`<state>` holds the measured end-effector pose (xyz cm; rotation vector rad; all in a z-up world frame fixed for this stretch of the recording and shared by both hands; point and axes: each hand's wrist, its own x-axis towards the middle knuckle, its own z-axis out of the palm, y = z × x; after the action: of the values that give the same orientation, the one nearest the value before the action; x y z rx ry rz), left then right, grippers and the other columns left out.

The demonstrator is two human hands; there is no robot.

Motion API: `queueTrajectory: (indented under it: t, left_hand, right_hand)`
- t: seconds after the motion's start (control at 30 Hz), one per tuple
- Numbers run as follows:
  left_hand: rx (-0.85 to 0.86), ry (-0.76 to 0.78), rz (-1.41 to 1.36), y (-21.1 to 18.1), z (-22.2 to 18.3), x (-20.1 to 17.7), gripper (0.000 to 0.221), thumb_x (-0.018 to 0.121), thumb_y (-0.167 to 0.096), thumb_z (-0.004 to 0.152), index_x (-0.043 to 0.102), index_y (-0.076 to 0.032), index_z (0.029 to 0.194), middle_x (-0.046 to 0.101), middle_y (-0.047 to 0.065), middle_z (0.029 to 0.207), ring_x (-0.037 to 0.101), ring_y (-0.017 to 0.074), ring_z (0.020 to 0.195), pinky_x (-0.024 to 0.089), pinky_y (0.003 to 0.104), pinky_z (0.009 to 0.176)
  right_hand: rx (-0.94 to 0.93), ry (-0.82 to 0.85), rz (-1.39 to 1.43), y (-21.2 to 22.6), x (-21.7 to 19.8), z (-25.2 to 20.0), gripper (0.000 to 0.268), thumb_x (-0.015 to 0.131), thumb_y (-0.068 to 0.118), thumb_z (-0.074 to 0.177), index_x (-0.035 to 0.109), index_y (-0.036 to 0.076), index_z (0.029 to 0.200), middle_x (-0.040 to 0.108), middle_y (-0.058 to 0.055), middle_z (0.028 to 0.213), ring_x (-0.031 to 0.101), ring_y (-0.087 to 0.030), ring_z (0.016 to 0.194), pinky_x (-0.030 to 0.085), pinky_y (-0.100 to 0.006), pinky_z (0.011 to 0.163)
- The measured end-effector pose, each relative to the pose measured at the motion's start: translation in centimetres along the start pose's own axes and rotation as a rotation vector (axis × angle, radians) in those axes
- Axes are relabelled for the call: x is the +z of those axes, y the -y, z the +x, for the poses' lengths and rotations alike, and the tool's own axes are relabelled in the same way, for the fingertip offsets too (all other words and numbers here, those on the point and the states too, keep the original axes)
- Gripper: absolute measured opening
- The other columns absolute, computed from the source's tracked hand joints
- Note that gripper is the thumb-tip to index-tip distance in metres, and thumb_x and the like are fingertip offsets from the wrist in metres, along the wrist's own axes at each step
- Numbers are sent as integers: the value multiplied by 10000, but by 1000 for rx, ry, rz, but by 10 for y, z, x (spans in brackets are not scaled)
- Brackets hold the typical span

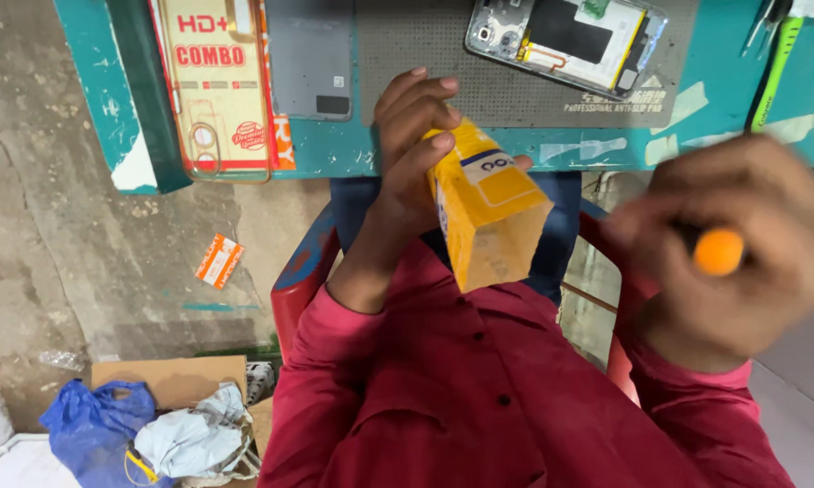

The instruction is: The person uses a screwdriver to remove screws from a disassembled smartphone placed on a workbench. They handle a yellow box and other small items on the table while working on the phone.

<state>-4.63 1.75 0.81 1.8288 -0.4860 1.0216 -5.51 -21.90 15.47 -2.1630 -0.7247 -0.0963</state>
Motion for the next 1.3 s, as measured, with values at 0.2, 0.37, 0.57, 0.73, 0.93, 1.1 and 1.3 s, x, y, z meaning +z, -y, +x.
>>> queueTrajectory:
  t: [0.2, 0.37, 0.57, 0.73, 0.93, 1.1, 1.3]
  left_hand:
    - [-14, -5, -17, -3, 0, 3, 921, 1032, -256, 798, 329, -201, 1391, 507, 85, 1197, 596, 318, 1198, 437, 559, 1144]
    - [-15, -33, 10, -2, -1, 2, 934, 1026, -293, 773, 323, -193, 1381, 502, 86, 1177, 594, 313, 1163, 442, 556, 1121]
    - [26, -85, 66, 0, 2, 1, 999, 993, -419, 753, 280, -161, 1404, 473, 103, 1175, 560, 283, 1093, 459, 536, 1076]
    - [-134, -117, 121, 7, 11, -16, 1118, 1013, -495, 701, 278, -95, 1442, 483, 115, 1213, 546, 276, 1097, 494, 412, 1009]
    - [-171, -10, 336, -1, 24, -51, 1251, 978, -506, 771, 147, 12, 1549, 271, 205, 1476, 351, 357, 1369, 415, 426, 1125]
    - [-206, 149, 249, -8, 12, -35, 1217, 963, -555, 813, 172, 5, 1550, 301, 201, 1508, 343, 356, 1423, 361, 434, 1175]
    - [-307, 156, 90, -21, -1, -42, 1156, 944, -515, 825, 204, -38, 1574, 309, 203, 1516, 350, 349, 1451, 385, 405, 1205]
  right_hand:
    - [-156, 155, -191, 56, 19, 42, 249, 906, -5, 737, 785, 29, 952, 659, -77, 814, 620, -163, 587, 456, -303, 496]
    - [-118, 122, -223, 57, 17, 39, 284, 889, -47, 791, 776, 21, 1044, 667, -100, 919, 640, -164, 660, 460, -263, 526]
    - [80, -92, 47, 31, 10, 6, 194, 835, -85, 934, 731, 0, 1074, 681, -127, 984, 675, -164, 760, 450, -209, 608]
    - [102, -22, 19, -4, 5, -4, 159, 810, -78, 990, 738, -49, 1129, 689, -146, 997, 626, -162, 797, 446, -222, 662]
    - [149, -51, 39, -2, 35, 13, 258, 844, -6, 945, 734, -40, 1176, 701, -148, 1083, 676, -150, 831, 504, -236, 679]
    - [-29, -7, 38, 29, 68, 41, 651, 947, 176, 655, 663, -128, 1157, 695, -243, 1044, 629, -213, 692, 508, -326, 606]
    - [-62, -91, 57, 26, 81, 51, 225, 854, -45, 959, 705, -52, 1127, 729, -166, 1019, 735, -227, 874, 550, -293, 739]
